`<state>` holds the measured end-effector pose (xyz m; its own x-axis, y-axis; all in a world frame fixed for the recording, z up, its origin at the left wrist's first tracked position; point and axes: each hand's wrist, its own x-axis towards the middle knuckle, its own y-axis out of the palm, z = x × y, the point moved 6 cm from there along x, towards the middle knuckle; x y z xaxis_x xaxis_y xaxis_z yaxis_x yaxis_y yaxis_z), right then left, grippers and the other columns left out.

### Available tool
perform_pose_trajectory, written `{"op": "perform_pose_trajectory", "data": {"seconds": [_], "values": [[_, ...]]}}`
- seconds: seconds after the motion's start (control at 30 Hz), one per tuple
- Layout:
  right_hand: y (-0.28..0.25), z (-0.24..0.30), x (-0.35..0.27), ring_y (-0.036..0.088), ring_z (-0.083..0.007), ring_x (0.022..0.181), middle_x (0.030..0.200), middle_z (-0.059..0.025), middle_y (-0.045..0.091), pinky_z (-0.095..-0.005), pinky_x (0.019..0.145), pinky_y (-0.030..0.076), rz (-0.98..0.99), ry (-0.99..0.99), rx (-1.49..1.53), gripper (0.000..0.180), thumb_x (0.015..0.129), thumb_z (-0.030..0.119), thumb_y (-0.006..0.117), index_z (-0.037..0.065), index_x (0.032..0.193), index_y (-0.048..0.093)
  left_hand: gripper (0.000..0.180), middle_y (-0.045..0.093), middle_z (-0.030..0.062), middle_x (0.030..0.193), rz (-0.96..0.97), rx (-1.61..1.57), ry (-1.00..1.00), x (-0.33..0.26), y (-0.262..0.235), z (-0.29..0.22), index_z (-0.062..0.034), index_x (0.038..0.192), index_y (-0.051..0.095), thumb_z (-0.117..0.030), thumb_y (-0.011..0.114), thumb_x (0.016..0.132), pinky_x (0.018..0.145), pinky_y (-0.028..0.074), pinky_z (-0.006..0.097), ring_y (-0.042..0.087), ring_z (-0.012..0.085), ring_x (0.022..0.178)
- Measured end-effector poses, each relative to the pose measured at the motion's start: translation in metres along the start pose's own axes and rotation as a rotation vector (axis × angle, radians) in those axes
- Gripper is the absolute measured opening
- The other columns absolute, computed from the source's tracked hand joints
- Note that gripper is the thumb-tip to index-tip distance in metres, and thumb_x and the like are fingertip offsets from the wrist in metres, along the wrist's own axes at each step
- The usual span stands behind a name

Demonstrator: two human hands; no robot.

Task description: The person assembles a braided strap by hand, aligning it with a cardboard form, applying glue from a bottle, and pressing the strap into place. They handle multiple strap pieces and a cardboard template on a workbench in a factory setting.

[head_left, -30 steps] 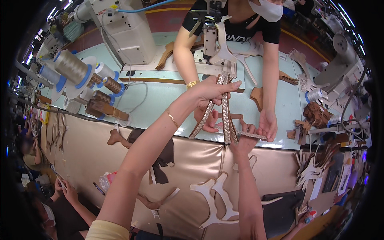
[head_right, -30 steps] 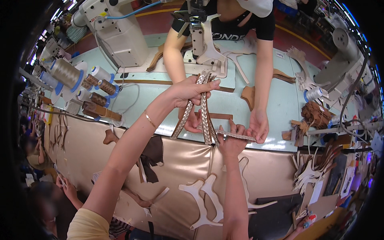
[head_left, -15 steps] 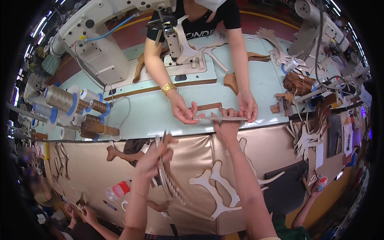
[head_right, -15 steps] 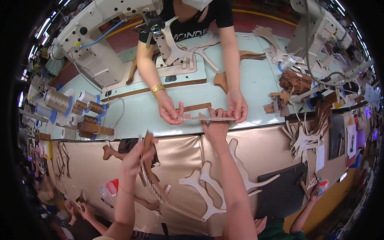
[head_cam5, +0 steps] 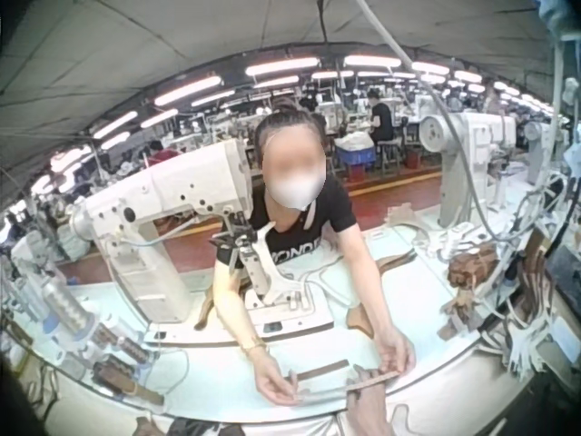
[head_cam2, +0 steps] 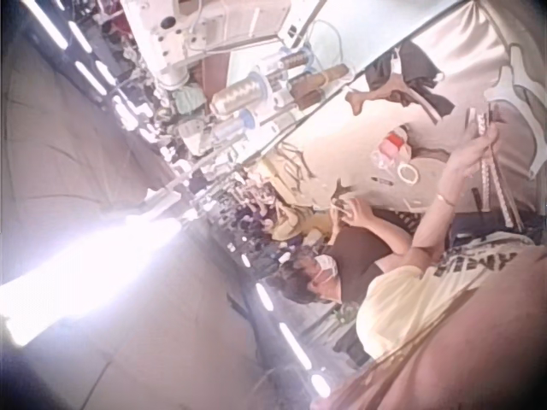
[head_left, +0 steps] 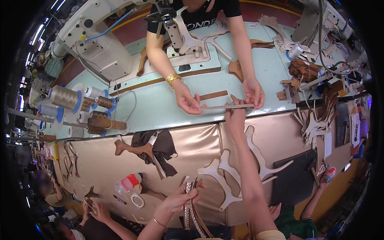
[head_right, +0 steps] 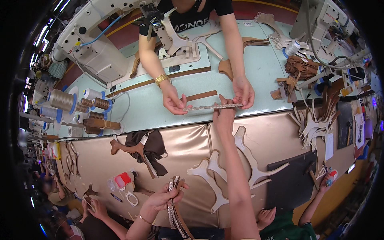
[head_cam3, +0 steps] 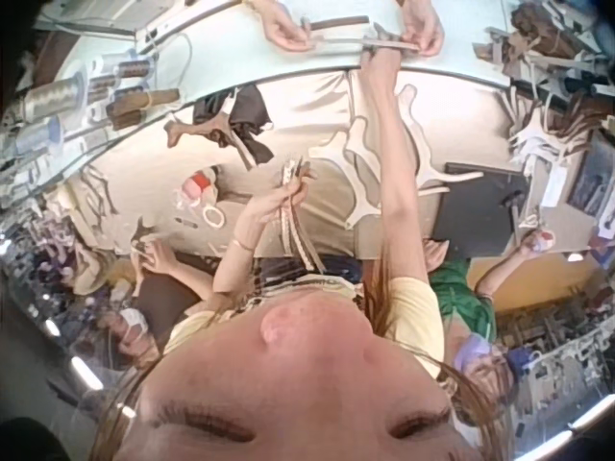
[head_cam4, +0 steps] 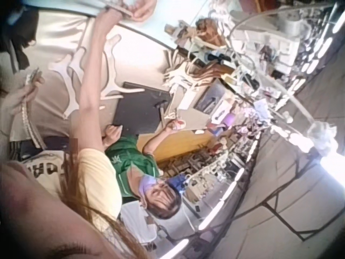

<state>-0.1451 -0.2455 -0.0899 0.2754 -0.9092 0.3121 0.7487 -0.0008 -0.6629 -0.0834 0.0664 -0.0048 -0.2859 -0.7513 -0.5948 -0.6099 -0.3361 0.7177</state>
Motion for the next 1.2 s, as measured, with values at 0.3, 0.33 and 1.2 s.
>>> {"op": "perform_pose_trajectory", "data": {"seconds": [0.3,0.33,1.2], "values": [[-0.008,-0.006,-0.009,0.060,-0.0229,0.089,0.098,-0.0169,0.063,-0.0312,0.076,0.049,-0.015,0.198,0.156,0.024,0.089,0.012,0.063,-0.001,0.109,0.064,0.038,0.046,-0.0025,0.067,-0.017,0.051,-0.068,0.007,0.011,-0.007,-0.0040,0.128,0.050,-0.027,0.057,0.098,0.046,0.029,0.018,0.038,0.0023,0.052],[-0.009,-0.006,-0.010,0.060,-0.0211,0.088,0.098,-0.0156,0.064,-0.0303,0.076,0.049,-0.009,0.219,0.237,0.024,0.089,0.012,0.063,-0.001,0.109,0.064,0.038,0.046,-0.0025,0.067,-0.020,0.063,-0.071,0.008,0.012,-0.007,-0.0041,0.128,0.050,-0.027,0.057,0.098,0.046,0.029,0.018,0.038,0.0023,0.052],[-0.036,-0.029,-0.020,0.050,-0.0059,0.055,0.072,-0.0004,0.055,-0.0194,0.047,0.042,-0.239,0.814,1.166,0.027,0.095,0.027,0.061,0.000,0.097,0.066,0.046,0.046,-0.0030,0.066,-0.004,0.040,-0.065,0.014,0.002,-0.002,-0.0017,0.128,0.050,-0.031,0.062,0.095,0.045,0.029,0.017,0.039,0.0018,0.052]]}}
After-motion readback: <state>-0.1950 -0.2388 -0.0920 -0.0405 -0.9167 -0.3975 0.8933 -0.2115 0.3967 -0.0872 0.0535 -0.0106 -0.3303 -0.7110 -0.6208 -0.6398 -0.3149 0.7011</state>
